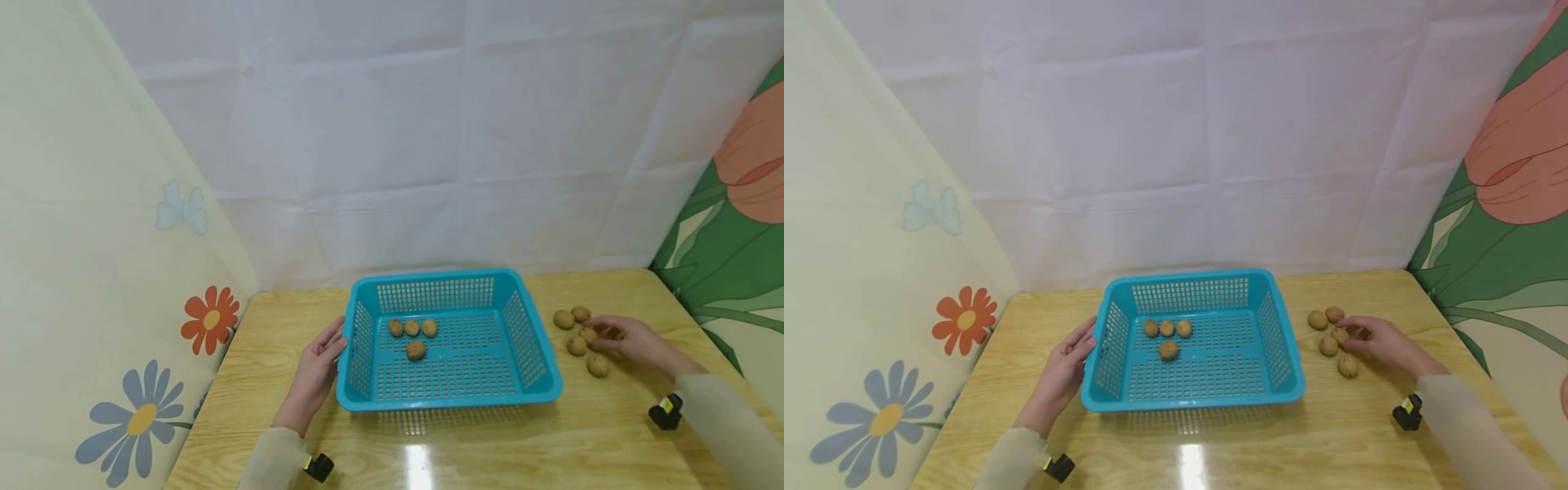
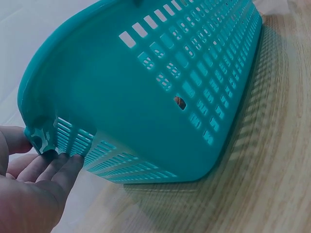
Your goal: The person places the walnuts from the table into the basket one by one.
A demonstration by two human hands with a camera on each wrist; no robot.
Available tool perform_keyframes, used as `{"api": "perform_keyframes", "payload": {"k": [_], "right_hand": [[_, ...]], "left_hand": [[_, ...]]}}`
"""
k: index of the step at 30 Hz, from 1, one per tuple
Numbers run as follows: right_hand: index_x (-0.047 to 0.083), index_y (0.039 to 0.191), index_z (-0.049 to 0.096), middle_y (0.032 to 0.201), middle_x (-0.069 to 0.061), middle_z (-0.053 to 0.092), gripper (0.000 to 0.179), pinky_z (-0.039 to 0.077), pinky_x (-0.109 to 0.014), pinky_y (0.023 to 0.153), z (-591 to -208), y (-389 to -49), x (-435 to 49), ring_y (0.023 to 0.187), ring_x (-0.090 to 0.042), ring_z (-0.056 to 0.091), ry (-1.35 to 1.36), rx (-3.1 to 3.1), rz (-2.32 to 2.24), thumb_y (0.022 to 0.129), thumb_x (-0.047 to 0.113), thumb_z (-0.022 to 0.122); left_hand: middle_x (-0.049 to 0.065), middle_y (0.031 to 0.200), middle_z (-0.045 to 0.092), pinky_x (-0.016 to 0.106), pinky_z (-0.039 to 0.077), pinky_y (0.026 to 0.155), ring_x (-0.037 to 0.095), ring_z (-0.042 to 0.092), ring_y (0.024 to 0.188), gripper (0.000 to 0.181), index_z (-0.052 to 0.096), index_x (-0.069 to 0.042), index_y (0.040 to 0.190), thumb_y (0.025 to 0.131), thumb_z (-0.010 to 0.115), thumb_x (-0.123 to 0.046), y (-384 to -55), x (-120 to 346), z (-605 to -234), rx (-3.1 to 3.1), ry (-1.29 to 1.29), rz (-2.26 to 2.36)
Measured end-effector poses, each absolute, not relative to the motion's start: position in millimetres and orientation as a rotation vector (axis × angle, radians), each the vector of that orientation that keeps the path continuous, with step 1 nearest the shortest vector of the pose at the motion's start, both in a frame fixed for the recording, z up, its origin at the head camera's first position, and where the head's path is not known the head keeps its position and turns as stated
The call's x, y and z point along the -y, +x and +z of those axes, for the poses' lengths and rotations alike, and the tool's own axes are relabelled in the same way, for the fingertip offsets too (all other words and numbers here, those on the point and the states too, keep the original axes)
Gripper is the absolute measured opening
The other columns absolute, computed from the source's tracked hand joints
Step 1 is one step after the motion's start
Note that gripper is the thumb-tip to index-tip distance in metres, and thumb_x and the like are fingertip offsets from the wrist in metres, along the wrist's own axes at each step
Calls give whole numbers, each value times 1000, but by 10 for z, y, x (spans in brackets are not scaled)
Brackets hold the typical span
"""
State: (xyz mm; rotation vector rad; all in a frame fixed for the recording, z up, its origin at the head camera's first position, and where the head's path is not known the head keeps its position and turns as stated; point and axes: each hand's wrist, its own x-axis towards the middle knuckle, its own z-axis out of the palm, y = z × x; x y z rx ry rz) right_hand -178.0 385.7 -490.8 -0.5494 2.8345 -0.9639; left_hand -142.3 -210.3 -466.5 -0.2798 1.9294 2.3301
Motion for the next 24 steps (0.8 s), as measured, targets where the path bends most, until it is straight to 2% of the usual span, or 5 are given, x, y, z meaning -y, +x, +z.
{"api": "perform_keyframes", "payload": {"k": [6, 12, 24], "right_hand": [[-6, 125, 68, 105, -11, 71, 35, 53, -27, 70, -4884, -1742, -3868, 85, -2, 58, -489, -2859, -960, 97, 13, 74], [-3, 129, 67, 112, -15, 71, 36, 54, -28, 67, -4778, -1729, -3868, 88, -8, 60, -452, -2863, -939, 99, 16, 72], [0, 134, 66, 121, -17, 70, 38, 53, -28, 66, -4410, -1675, -3645, 87, -2, 57, -555, -2871, -967, 101, 19, 71]], "left_hand": [[16, 156, 52, 30, 57, 97, 9, 67, 118, 51, 48, -11, 157, 107, 58, -10, -1430, 2106, -4666, -1916, -278, 2334], [16, 157, 51, 30, 57, 98, 8, 67, 118, 51, 46, -11, 157, 107, 58, -10, -1437, 2111, -4680, -1914, -265, 2331], [17, 156, 51, 30, 57, 98, 9, 68, 117, 50, 46, -11, 157, 108, 56, -10, -1435, 2110, -4678, -1906, -259, 2338]]}}
